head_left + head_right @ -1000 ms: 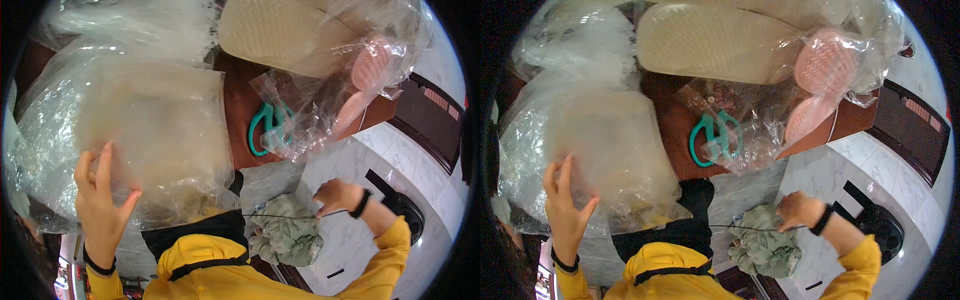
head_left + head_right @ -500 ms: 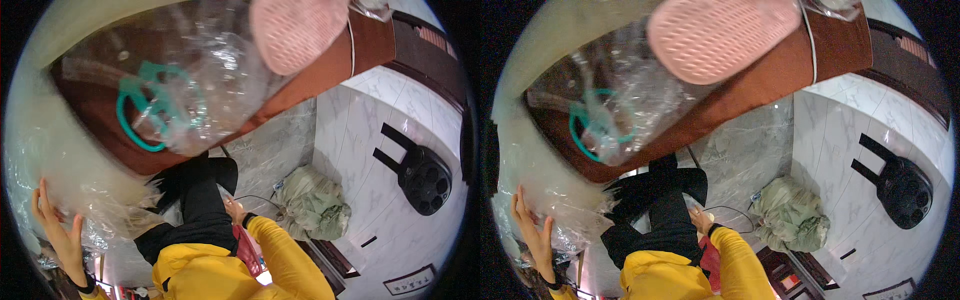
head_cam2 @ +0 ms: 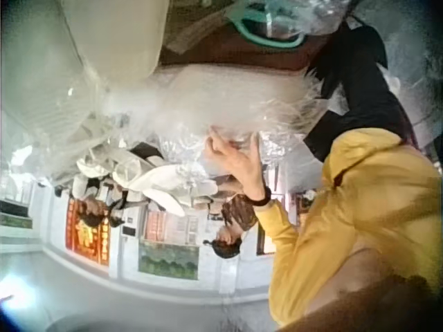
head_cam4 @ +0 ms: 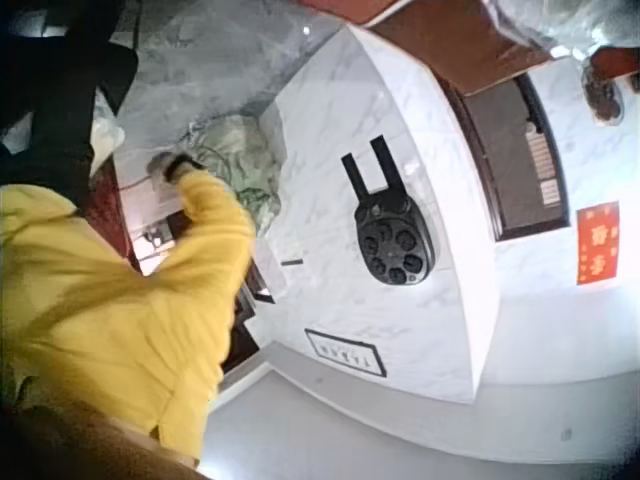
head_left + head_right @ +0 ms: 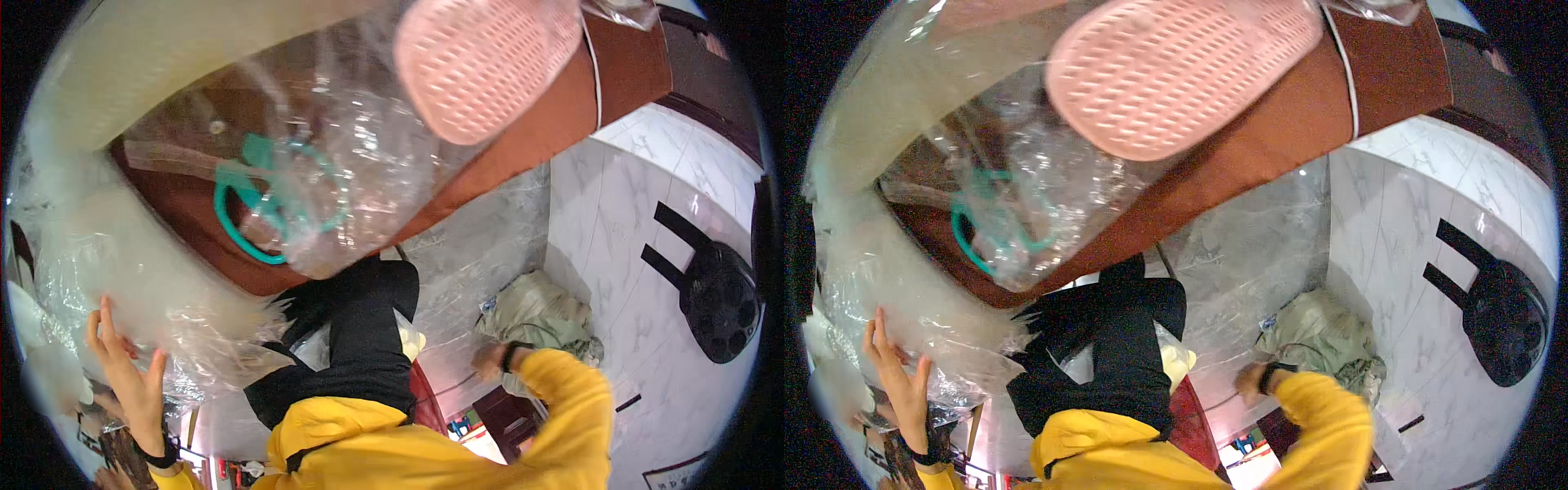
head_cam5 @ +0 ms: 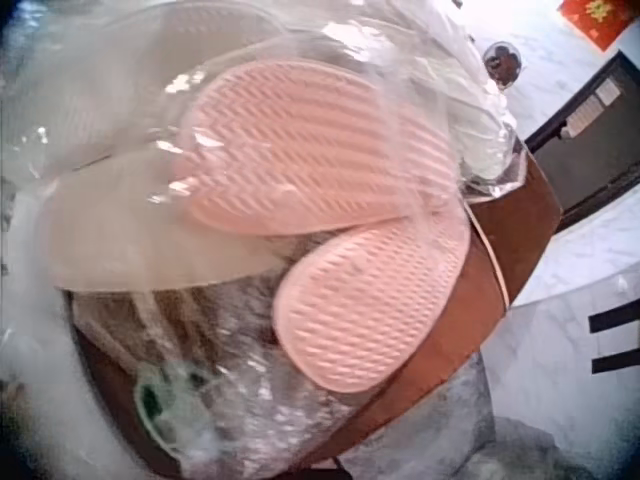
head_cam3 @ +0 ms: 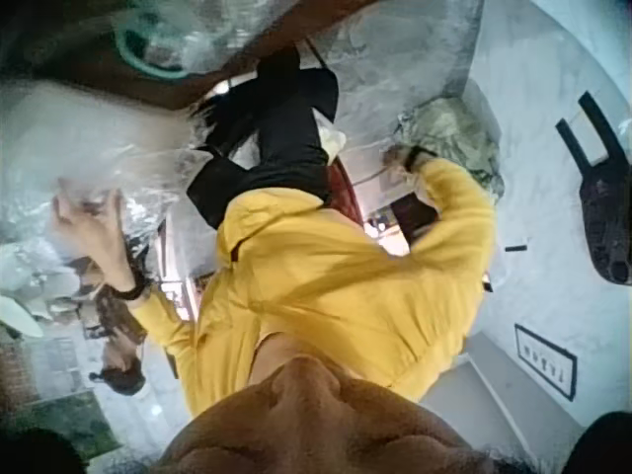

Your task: Packing slippers into plastic bags for shipment at a production table.

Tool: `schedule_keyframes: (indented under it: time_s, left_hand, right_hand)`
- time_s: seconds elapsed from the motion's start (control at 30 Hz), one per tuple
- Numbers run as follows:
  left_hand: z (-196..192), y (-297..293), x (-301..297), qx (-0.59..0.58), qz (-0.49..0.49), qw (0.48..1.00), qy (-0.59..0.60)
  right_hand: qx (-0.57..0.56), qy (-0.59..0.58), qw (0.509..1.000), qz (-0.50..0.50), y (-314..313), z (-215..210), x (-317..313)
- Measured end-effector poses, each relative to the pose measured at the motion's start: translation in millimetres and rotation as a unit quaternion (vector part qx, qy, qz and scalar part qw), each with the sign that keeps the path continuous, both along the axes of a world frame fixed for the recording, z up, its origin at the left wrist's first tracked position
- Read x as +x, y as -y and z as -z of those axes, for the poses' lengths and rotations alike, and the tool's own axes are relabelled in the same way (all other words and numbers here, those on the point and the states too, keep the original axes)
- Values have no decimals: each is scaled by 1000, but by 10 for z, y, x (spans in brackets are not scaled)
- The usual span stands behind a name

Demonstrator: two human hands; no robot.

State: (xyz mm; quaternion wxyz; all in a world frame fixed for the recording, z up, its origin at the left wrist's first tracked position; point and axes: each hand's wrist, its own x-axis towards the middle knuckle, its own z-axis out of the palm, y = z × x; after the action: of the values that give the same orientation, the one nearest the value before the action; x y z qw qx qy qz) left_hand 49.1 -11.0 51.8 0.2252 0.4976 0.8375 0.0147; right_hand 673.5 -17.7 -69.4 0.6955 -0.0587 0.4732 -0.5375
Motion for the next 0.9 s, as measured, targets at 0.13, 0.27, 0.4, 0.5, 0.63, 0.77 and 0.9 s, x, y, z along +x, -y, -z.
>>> schedule_keyframes:
  time_s: [0.13, 0.27, 0.4, 0.5, 0.63, 0.77, 0.9]
  left_hand:
    - [20, -37, 19, 2, -19, 999, 26]
    - [41, -8, 68, 13, -29, 999, 25]
    - [21, -19, 104, 2, -14, 1000, 0]
    - [118, -22, 140, -27, -19, 998, 47]
    - [95, -35, 201, 7, 9, 1000, 6]
    - [-34, 16, 191, -28, -13, 1000, 8]
    - [11, 10, 115, -11, 35, 999, 2]
  right_hand:
    - [0, -67, 991, 119, -1311, -603, -777]
    - [48, -232, 940, 245, -1820, -417, -2433]
    - [108, -271, 832, 472, -954, 559, -2864]
    - [81, -289, 843, 447, -752, 789, -2888]
    - [51, -332, 839, 429, -650, 1013, -2768]
    - [55, -334, 829, 445, -386, 922, -2600]
    - [79, -381, 812, 434, -586, 1175, -2818]
